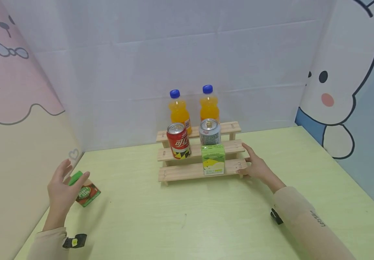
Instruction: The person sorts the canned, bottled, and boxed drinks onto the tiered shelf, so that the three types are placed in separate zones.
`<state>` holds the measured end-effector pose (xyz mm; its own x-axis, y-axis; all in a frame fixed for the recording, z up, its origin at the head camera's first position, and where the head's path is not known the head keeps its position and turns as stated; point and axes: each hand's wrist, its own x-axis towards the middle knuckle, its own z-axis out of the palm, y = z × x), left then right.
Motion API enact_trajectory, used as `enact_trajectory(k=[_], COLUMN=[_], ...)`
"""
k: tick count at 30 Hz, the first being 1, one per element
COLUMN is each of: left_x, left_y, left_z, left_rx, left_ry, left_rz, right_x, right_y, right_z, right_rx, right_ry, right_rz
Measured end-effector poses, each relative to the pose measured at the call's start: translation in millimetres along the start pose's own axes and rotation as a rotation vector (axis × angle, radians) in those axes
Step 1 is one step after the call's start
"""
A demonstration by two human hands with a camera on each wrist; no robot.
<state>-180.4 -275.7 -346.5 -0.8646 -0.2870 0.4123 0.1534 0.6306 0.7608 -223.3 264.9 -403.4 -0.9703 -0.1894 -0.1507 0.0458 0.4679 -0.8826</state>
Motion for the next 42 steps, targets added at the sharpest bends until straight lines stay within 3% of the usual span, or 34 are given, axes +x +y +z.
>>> enact_trajectory(k=[8, 17, 29, 42], left_x=[0.1, 0.7, 2.8, 2.5], left_y=[-14.1, -28.8, -52.0, -65.6], left_z=[-7.1, -12.5, -17.4, -18.2], left_rx=[0.115, 0.192, 0.283, 0.342], left_ry=[-0.009, -0.077, -0.17, -0.115], left_rz=[-0.012, -0.035, -0.118, -0.059], right_x=[-0.6, -0.3, 0.9, 0.1], right_y=[-0.5, 1.5, 2.6, 2.3], right_z=[-0.7, -1.1, -1.1, -0.4], right_rx=[-0.009, -0.011, -0.013, -0.005], right_ry=[0.002, 0.008, 0.008, 0.007], right_rz=[0.002, -0.004, -0.003, 0.001])
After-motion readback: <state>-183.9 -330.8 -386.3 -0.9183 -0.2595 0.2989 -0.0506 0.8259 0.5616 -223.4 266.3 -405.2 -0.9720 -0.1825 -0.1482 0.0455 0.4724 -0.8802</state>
